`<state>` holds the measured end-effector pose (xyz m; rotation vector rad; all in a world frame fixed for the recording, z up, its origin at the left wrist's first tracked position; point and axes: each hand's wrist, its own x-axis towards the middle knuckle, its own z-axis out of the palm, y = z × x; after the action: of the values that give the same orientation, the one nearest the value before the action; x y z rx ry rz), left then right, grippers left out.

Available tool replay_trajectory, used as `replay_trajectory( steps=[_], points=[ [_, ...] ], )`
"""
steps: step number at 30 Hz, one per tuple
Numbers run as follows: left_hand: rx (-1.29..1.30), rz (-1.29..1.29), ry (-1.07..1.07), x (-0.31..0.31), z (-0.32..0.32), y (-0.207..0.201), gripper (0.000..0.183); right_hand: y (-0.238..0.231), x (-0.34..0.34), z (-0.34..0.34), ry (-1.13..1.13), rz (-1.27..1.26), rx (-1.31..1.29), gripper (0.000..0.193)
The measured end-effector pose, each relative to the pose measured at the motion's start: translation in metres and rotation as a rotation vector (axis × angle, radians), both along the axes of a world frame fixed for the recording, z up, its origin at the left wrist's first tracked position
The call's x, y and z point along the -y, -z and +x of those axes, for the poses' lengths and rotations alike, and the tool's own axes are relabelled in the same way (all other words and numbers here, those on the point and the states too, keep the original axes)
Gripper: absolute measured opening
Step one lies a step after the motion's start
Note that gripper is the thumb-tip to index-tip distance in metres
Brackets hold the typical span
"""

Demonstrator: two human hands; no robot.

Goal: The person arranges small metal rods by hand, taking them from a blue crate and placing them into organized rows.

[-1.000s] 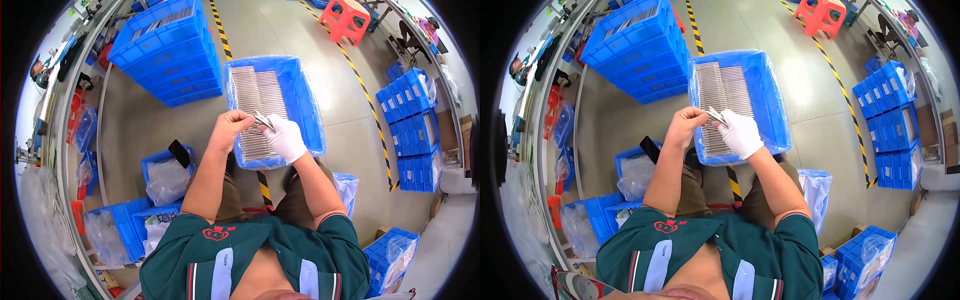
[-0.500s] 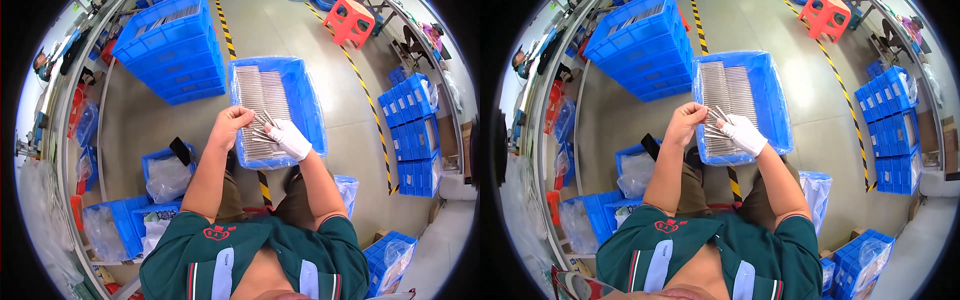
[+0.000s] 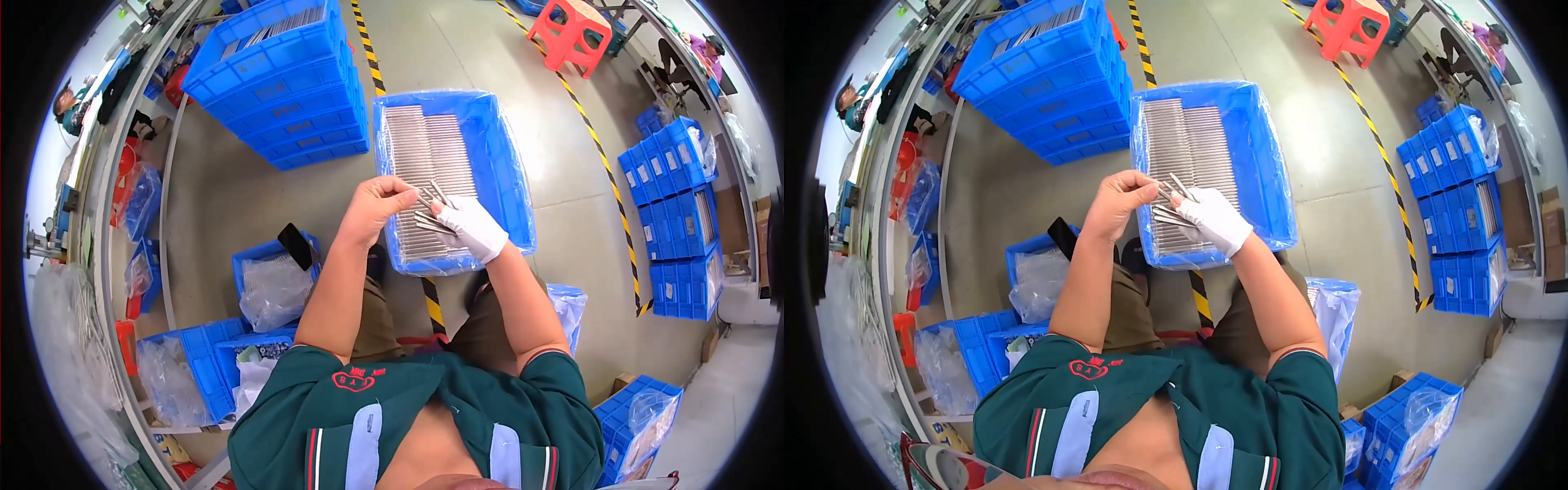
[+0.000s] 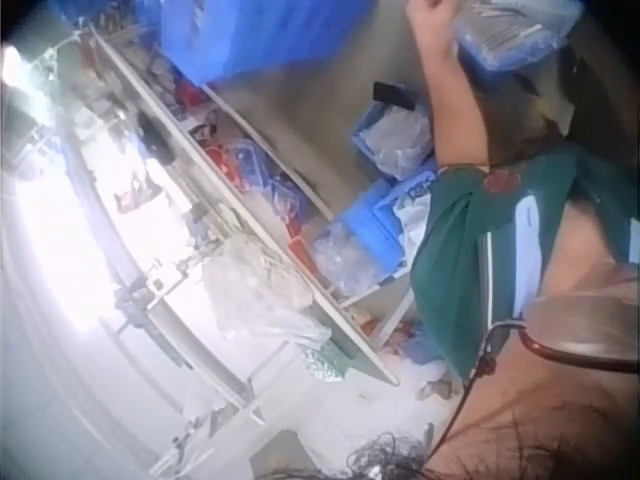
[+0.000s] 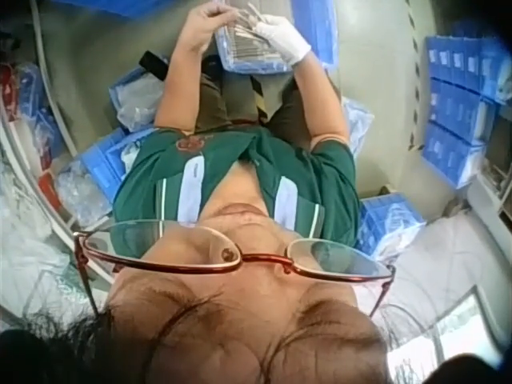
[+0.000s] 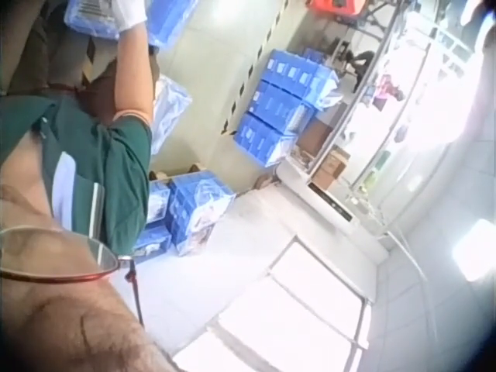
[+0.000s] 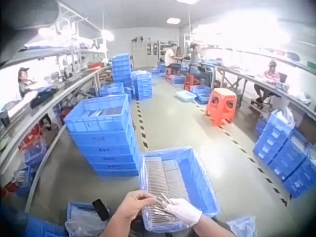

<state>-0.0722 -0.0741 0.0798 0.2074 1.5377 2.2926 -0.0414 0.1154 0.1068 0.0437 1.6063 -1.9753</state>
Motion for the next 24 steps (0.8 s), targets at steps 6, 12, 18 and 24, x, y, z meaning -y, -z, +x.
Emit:
replay_trajectory(
  steps=[6, 12, 18, 24],
  points=[
    [-0.021, -0.022, -0.058, -0.003, 0.003, -0.007, 0.01, 0.002, 0.0, 0.0, -0.052, 0.061, -0.009, 0.029],
    [-0.061, -0.052, -0.026, -0.003, 0.004, -0.011, 0.008, 0.006, 0.0, -0.001, -0.108, 0.126, -0.037, 0.032],
    [-0.01, -0.011, 0.062, -0.007, 0.006, -0.012, 0.008, 0.007, 0.004, 0.0, -0.021, 0.193, -0.104, 0.033],
    [-0.024, -0.033, -0.046, -0.002, 0.0, -0.005, 0.009, 0.003, 0.003, -0.001, -0.115, 0.234, -0.091, 0.034]
  ],
)
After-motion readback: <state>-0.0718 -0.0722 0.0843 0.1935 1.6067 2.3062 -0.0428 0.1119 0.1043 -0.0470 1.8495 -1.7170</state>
